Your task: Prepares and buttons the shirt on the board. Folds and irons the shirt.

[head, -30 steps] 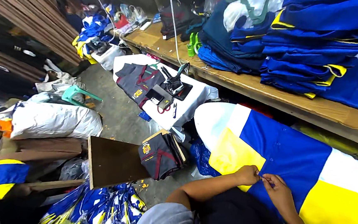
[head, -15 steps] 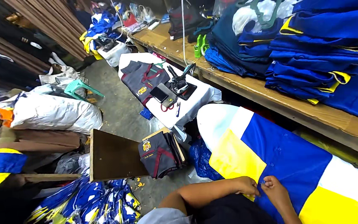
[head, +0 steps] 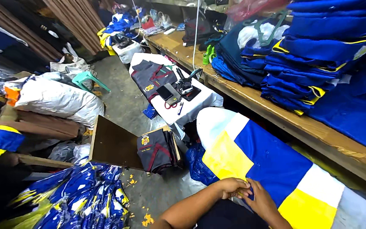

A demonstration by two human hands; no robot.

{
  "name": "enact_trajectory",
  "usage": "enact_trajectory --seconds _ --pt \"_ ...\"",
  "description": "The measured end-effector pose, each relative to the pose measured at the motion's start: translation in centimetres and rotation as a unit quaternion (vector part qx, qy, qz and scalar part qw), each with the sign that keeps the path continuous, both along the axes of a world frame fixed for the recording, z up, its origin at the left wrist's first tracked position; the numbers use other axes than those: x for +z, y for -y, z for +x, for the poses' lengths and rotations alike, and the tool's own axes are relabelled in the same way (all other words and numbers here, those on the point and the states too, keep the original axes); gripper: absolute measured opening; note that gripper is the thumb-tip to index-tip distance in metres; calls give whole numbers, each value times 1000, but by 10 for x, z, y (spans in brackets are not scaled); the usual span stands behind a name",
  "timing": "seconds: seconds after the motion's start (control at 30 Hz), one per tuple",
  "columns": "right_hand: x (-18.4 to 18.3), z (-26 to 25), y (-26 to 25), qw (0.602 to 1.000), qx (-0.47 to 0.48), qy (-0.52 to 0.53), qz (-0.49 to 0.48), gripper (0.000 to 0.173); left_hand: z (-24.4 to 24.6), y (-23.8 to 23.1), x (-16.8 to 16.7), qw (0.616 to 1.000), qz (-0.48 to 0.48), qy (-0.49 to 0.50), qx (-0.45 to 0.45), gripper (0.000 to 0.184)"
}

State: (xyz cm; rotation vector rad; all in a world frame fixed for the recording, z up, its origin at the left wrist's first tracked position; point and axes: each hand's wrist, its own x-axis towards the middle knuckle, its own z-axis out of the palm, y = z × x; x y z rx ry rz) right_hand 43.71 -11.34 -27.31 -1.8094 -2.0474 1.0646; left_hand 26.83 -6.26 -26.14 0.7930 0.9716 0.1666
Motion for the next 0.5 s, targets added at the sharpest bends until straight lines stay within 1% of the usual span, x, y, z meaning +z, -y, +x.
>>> enact_trajectory --seconds 0.03,0.07,0.13,0.2,0.27,0.3,0.37,0.43,0.47,0.5 --pt "-5 3 2 1000 -6 -9 13 60 1 8 2 999 -6 20 34 31" --pt "-8 6 4 1000 -2 -12 -3 54 0 15 3 998 0 23 58 31" --pt "-10 11 4 998 17 -19 -49 46 -2 29 1 994 13 -10 106 31" --pt "-12 18 5 997 14 -43 -67 41 -6 43 -7 983 -16 -56 171 32" --pt "-11 25 4 994 -18 -80 -68 37 -9 53 -17 965 -58 -85 242 31" --pt "-8 28 4 992 -37 -99 -70 35 -10 58 -20 955 -77 -91 272 27" --pt "-4 33 5 985 -71 -134 -83 36 -9 63 -20 938 -106 -95 318 21" --pt "-10 38 10 977 -114 -162 -81 35 -4 62 -29 926 -120 -104 344 19" --pt "-16 40 13 973 -135 -170 -74 34 -2 63 -37 924 -123 -108 346 21" --pt "-21 41 15 970 -153 -178 -65 33 0 65 -48 925 -120 -109 343 28"
